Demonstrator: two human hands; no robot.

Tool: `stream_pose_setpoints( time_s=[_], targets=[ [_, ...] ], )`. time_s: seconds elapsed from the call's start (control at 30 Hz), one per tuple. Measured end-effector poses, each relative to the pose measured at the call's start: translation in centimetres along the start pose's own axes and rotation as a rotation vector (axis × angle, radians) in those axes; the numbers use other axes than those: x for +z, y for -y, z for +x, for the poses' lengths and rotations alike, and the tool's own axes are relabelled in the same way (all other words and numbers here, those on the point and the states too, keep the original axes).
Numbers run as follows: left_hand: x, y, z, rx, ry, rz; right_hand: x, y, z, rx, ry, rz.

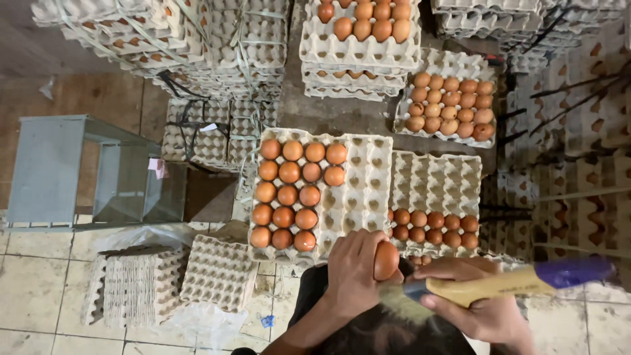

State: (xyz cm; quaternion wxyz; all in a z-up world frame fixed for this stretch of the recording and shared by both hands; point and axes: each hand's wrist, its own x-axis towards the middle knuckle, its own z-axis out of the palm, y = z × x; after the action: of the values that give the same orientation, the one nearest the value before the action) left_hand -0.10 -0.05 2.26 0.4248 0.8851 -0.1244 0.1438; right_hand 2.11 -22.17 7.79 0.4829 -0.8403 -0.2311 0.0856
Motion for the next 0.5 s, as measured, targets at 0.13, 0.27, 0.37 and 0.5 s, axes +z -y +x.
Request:
stream_pose_setpoints(
  time_s=[0.13,0.27,0.37,0.5],
  targets=[
    [0.3,-0.4,0.1,-0.053,-0.001,0.118,0.7,-1.9,0.7,0.120,-0.185,-0.334],
    [0.0,-0.3,0.1,0.011,-0.023,0.084,0.6,-2.4,-0.3,0.004,-0.023,-0.042],
    [0.2,-0.7,-0.1,-0.003,-0.008,0.078,0.4,-0.8,0.6,0.145,-0.033,-0.139],
    [-0.7,-1.3,0.3,-0.123,0.075,-0.063,-1.0,0.6,-0.1,-0.092,0.067,0.114]
  ],
)
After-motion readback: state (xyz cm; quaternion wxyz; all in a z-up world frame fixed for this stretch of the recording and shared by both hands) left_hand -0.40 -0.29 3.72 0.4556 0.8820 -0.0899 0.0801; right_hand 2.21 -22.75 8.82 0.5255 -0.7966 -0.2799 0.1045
